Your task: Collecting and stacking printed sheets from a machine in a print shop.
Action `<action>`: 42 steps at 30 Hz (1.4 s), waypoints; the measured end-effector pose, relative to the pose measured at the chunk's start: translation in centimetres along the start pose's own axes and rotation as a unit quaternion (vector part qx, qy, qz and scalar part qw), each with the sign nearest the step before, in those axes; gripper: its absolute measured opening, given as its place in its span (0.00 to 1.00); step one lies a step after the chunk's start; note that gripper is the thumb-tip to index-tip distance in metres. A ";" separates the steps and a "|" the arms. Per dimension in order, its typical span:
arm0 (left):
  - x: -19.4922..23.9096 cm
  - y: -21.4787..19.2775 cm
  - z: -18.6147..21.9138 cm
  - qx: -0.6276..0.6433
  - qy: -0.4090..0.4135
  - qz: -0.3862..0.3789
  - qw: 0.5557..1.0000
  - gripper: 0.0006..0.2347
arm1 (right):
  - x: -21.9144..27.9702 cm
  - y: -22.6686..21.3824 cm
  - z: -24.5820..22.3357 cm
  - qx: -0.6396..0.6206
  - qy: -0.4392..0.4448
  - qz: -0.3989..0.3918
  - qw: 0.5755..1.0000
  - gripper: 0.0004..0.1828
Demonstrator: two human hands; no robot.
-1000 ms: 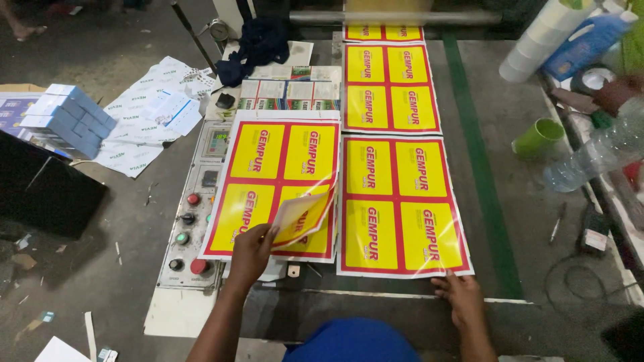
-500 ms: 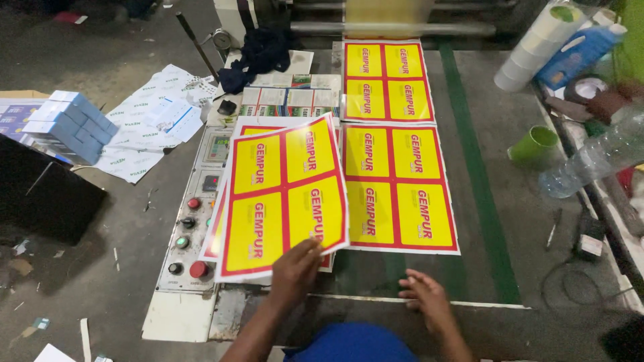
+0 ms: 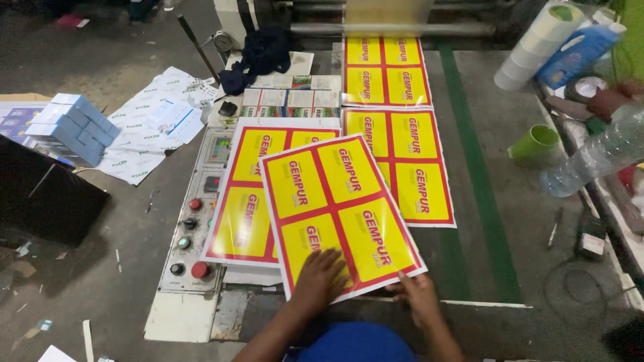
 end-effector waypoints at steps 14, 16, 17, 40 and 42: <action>2.9 -5.9 -8.2 -0.101 -0.060 -0.066 0.991 0.22 | 7.0 -8.8 -2.2 0.028 0.055 0.254 0.965 0.17; 2.9 -6.3 -8.5 -0.086 -0.045 -0.058 0.994 0.17 | 7.6 -9.7 -1.8 0.034 0.063 0.266 0.961 0.17; 2.6 -6.7 -8.4 -0.072 -0.073 -0.063 0.993 0.13 | 7.8 -10.0 -1.5 0.046 0.060 0.263 0.962 0.18; -0.5 -10.8 -3.8 -0.009 -0.192 0.176 0.966 0.05 | 8.9 -11.4 1.1 0.047 0.135 0.239 0.960 0.21; -0.4 -10.8 -3.6 0.006 -0.190 0.166 0.968 0.05 | 8.6 -11.3 1.0 0.053 0.146 0.238 0.959 0.20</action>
Point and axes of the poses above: each hand's wrist, its own x-axis away from the middle knuckle, its own y-axis out of the palm, z = x × y, the point moved 1 cm from there along -x, towards the middle knuckle, and after that the axes turned 2 degrees about -z, right-handed, at the moved point
